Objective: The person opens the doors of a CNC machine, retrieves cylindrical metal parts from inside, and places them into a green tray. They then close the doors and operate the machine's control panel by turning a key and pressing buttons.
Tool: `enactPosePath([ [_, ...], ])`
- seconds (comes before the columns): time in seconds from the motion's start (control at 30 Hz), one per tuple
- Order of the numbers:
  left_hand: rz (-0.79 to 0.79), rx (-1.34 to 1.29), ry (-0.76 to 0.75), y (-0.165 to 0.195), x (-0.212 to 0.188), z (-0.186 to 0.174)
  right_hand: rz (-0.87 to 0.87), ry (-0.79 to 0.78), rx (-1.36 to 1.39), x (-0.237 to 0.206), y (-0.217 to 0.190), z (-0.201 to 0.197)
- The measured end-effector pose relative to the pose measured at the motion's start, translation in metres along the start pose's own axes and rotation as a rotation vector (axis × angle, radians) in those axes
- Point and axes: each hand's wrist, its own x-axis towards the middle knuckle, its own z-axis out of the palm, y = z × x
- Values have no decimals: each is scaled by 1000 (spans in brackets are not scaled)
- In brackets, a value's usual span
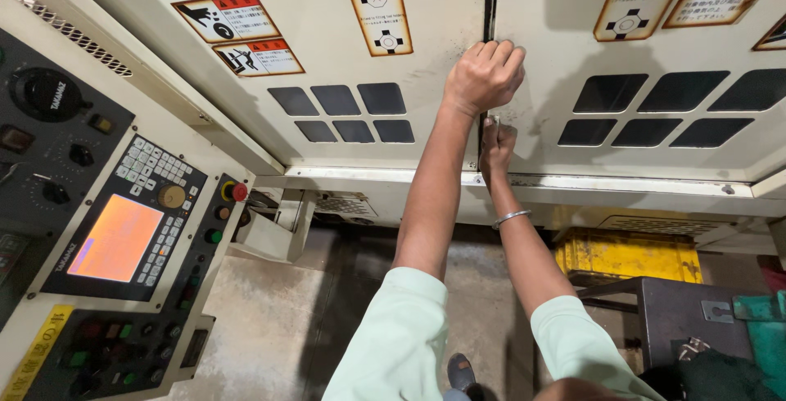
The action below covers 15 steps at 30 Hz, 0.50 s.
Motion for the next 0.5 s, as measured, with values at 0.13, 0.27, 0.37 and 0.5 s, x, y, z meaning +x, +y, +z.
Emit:
enactPosePath([
  [0.13, 1, 12, 8, 0, 0, 1, -4, 7, -3, 0, 0, 0],
  [0.27, 0, -4, -23, -1, -1, 1, -28, 12, -17, 0, -3, 1],
  [0.37, -1, -37, -44, -2, -3, 2, -57, 7, -16, 0, -4, 2],
  [0.5, -5, -29, -70, -2, -5, 3, -68, 10, -12, -1, -4, 2],
])
